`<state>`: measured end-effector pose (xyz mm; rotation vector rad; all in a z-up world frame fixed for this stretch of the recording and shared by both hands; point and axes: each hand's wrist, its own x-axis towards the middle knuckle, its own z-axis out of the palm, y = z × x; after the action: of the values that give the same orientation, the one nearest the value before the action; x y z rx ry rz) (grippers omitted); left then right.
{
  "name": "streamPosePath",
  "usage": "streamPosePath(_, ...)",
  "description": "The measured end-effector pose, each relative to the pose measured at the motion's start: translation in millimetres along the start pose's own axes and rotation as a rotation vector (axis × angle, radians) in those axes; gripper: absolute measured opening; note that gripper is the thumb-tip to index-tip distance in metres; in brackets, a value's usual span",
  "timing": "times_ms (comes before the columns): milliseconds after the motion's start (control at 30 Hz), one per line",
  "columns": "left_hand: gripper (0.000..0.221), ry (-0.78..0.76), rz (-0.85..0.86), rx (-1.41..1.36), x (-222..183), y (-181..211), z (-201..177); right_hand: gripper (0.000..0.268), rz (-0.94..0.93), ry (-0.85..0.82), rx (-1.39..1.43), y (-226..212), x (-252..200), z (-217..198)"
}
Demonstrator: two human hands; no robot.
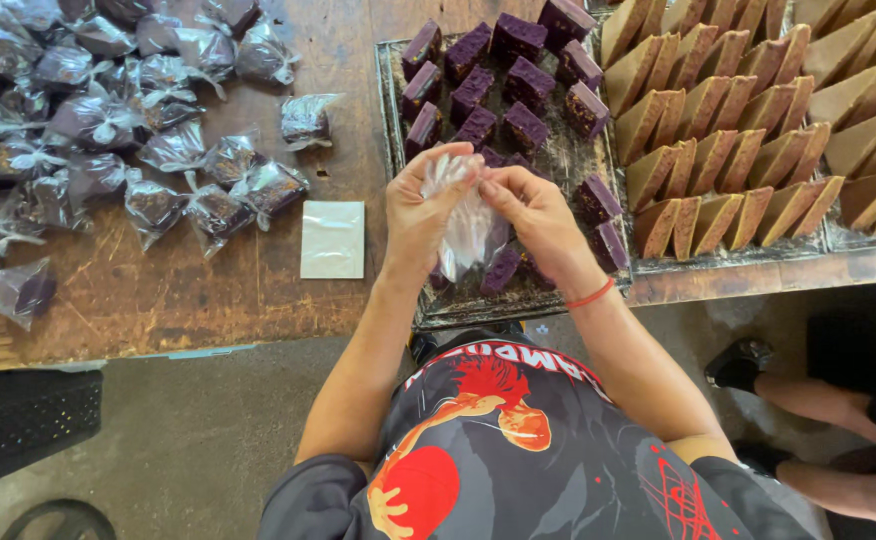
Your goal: The person places individual slices of purple bread into clear plastic bags by hand.
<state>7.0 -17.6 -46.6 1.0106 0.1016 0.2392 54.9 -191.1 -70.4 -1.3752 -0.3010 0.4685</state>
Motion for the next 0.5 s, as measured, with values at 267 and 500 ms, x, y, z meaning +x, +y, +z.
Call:
streamPosePath(267, 0.018, 0.139, 0.046, 0.124, 8, -23, 1, 0.011, -0.193, 0.212, 0.217, -6, -7, -14)
streamPosePath(500, 0.018, -0.007, -0.099, 0.094, 6, -15, -5, 0.006, -0.164, 0.278, 0.263, -6, -4, -39)
